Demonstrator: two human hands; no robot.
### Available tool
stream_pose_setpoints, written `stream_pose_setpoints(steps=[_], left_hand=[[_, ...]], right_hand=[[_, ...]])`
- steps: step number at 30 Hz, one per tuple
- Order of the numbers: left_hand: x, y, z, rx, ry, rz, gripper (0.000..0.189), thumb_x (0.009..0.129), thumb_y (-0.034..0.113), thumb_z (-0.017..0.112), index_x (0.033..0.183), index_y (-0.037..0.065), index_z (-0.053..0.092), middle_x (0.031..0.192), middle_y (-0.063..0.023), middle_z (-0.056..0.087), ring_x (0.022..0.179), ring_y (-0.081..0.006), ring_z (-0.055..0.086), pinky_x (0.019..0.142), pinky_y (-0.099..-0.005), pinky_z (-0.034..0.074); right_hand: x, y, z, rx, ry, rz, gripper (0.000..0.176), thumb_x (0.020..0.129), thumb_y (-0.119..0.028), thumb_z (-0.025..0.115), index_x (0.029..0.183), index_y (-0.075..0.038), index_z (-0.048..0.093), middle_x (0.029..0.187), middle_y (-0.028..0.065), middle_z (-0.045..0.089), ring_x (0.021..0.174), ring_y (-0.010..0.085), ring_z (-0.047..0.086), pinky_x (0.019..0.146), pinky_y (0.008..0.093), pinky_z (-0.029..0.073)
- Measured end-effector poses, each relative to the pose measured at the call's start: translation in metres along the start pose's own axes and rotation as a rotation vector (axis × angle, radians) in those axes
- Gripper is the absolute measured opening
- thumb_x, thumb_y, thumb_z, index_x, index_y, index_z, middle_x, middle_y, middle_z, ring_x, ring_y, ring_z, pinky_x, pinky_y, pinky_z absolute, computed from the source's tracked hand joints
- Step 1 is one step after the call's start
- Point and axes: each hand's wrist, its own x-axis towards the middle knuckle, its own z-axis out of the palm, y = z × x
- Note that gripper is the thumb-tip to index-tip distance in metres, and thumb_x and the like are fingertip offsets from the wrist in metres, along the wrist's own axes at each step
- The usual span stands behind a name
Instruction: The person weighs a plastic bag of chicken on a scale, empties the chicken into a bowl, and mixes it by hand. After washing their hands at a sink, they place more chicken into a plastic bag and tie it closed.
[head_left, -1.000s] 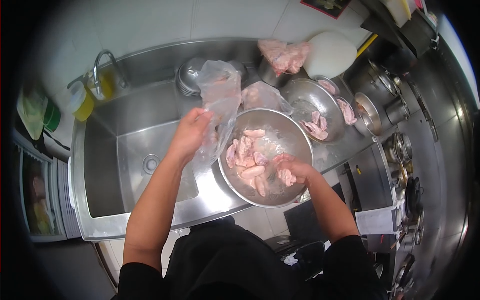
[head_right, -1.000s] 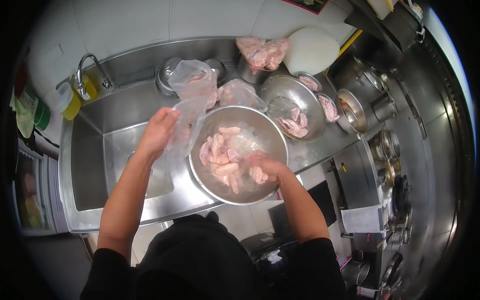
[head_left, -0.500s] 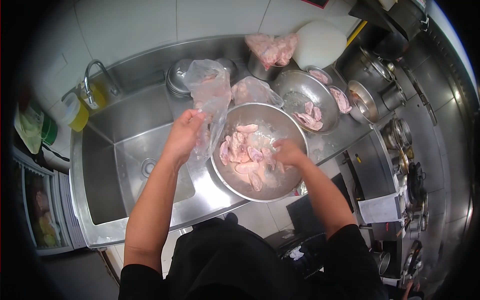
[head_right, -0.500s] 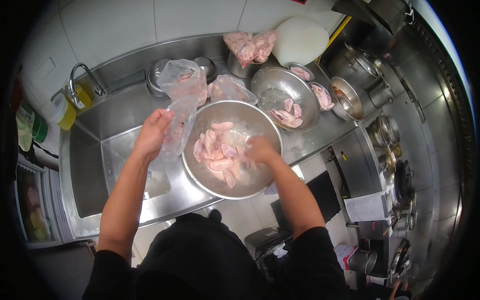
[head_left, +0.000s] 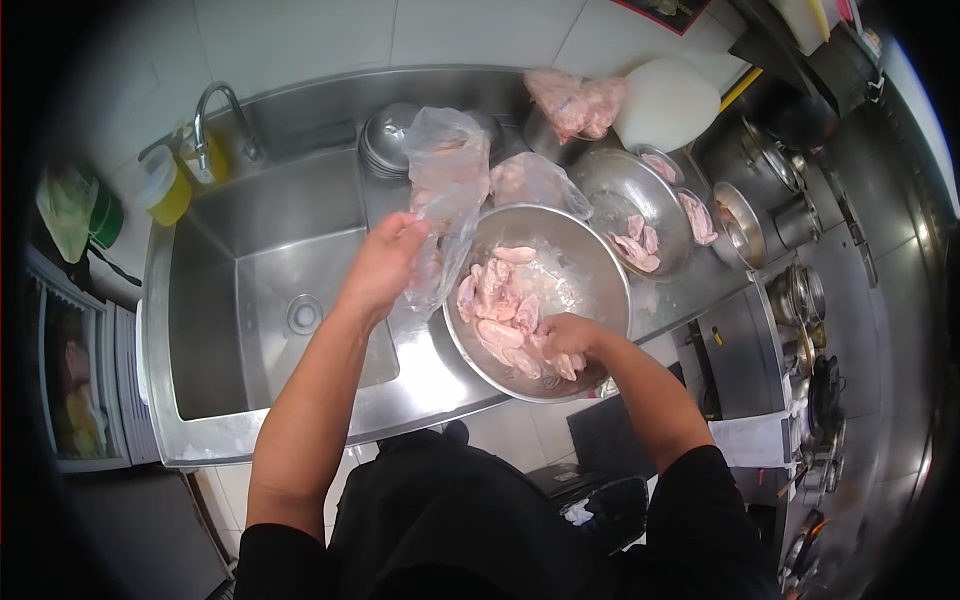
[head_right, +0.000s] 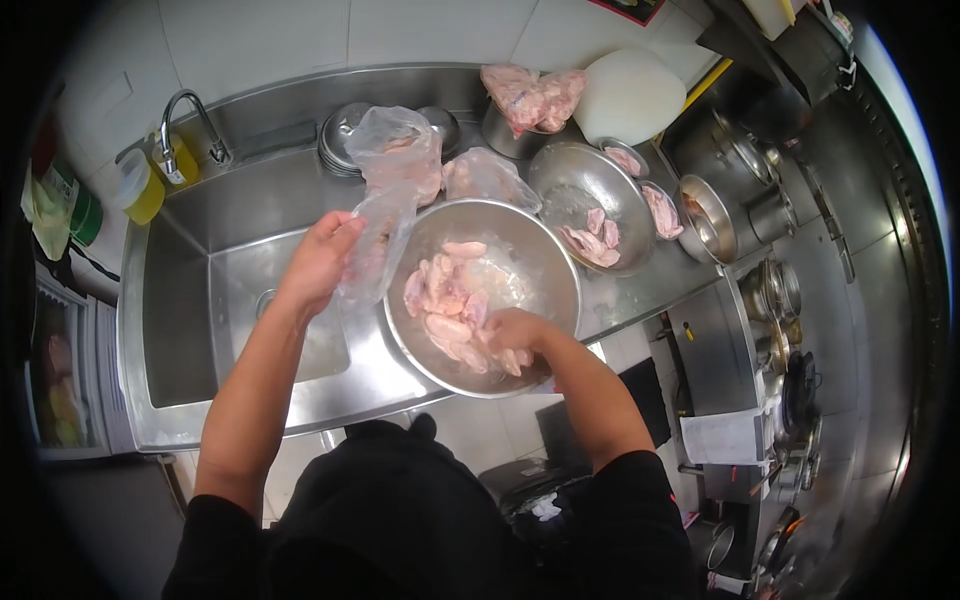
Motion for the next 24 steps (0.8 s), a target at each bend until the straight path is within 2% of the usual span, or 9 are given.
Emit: stream_pose_setpoints(steps=[1, 4, 7, 10, 13, 16, 19, 22, 24], left_hand=[[0.001, 0.000, 0.000, -0.009, -0.004, -0.007, 0.022, 0.097, 0.026, 0.055, 0.106, 0.006, 0.058, 0.079, 0.0013, 0.054, 0.069, -0.0084, 0.049, 0.055, -0.0253, 0.040], [-0.002, 0.003, 0.002, -0.025, -0.016, -0.012, 0.022, 0.097, 0.026, 0.055, 0.107, 0.006, 0.058, 0.080, 0.0009, 0.055, 0.069, -0.0083, 0.049, 0.056, -0.0255, 0.040], [0.000, 0.001, 0.005, -0.014, -0.031, -0.013, 0.021, 0.097, 0.025, 0.055, 0.107, 0.006, 0.058, 0.080, 0.0008, 0.055, 0.068, -0.0084, 0.049, 0.056, -0.0258, 0.040], [0.001, 0.000, 0.007, -0.007, -0.037, -0.006, 0.021, 0.097, 0.025, 0.055, 0.106, 0.006, 0.058, 0.079, 0.0008, 0.055, 0.066, -0.0088, 0.049, 0.057, -0.0259, 0.040], [0.000, 0.001, 0.010, -0.020, -0.024, -0.006, 0.018, 0.097, 0.029, 0.056, 0.101, 0.011, 0.057, 0.072, 0.0055, 0.047, 0.061, -0.0056, 0.042, 0.053, -0.0232, 0.038], [0.001, -0.002, 0.008, -0.009, -0.025, -0.003, 0.017, 0.097, 0.028, 0.056, 0.101, 0.011, 0.058, 0.071, 0.0055, 0.047, 0.060, -0.0056, 0.042, 0.053, -0.0232, 0.038], [-0.002, 0.000, 0.008, -0.019, -0.027, -0.012, 0.016, 0.097, 0.027, 0.056, 0.100, 0.011, 0.058, 0.070, 0.0056, 0.047, 0.058, -0.0057, 0.042, 0.052, -0.0229, 0.038], [-0.002, -0.002, 0.008, -0.020, -0.018, -0.014, 0.015, 0.097, 0.026, 0.056, 0.100, 0.011, 0.058, 0.069, 0.0057, 0.046, 0.057, -0.0057, 0.041, 0.051, -0.0228, 0.037], [0.000, -0.003, 0.007, -0.001, -0.030, -0.024, 0.017, 0.097, 0.024, 0.056, 0.102, 0.008, 0.058, 0.077, 0.0014, 0.054, 0.064, -0.0087, 0.048, 0.055, -0.0254, 0.040]], right_hand=[[-0.006, -0.004, -0.001, 0.151, -0.109, 0.067, 0.057, 0.075, -0.019, 0.067, 0.128, -0.005, 0.054, 0.119, 0.0189, 0.061, 0.103, 0.0291, 0.062, 0.086, 0.0400, 0.049], [0.003, 0.006, 0.015, 0.118, -0.009, -0.243, 0.060, 0.075, -0.020, 0.069, 0.130, -0.004, 0.053, 0.111, 0.0138, 0.063, 0.095, 0.0216, 0.062, 0.081, 0.0346, 0.051], [0.009, 0.006, 0.020, 0.397, -0.139, -0.230, 0.056, 0.076, -0.017, 0.068, 0.129, -0.002, 0.053, 0.112, 0.0122, 0.062, 0.093, 0.0194, 0.063, 0.078, 0.0300, 0.051], [0.005, 0.003, 0.014, 0.675, -0.272, -0.213, 0.052, 0.079, -0.011, 0.064, 0.128, 0.001, 0.052, 0.113, 0.0110, 0.060, 0.097, 0.0180, 0.062, 0.081, 0.0286, 0.051], [-0.001, 0.002, 0.009, 0.851, -0.264, -0.234, 0.050, 0.079, -0.003, 0.065, 0.127, 0.000, 0.053, 0.107, 0.0077, 0.063, 0.092, 0.0171, 0.064, 0.082, 0.0310, 0.053], [-0.004, 0.003, 0.005, 0.946, -0.303, -0.259, 0.049, 0.079, -0.003, 0.064, 0.127, 0.001, 0.052, 0.105, 0.0071, 0.063, 0.091, 0.0173, 0.064, 0.082, 0.0306, 0.053], [-0.003, 0.006, 0.005, 0.942, -0.275, -0.265, 0.047, 0.080, -0.006, 0.064, 0.126, -0.001, 0.053, 0.106, 0.0082, 0.063, 0.091, 0.0179, 0.064, 0.080, 0.0292, 0.052], [-0.002, -0.002, 0.003, 0.348, -0.071, -0.133, 0.045, 0.080, -0.010, 0.065, 0.123, -0.004, 0.057, 0.106, 0.0101, 0.063, 0.091, 0.0183, 0.065, 0.078, 0.0271, 0.051], [-0.008, -0.013, 0.007, 0.123, -0.073, -0.068, 0.045, 0.080, -0.017, 0.066, 0.123, -0.009, 0.059, 0.106, 0.0133, 0.063, 0.094, 0.0198, 0.064, 0.078, 0.0288, 0.052]])
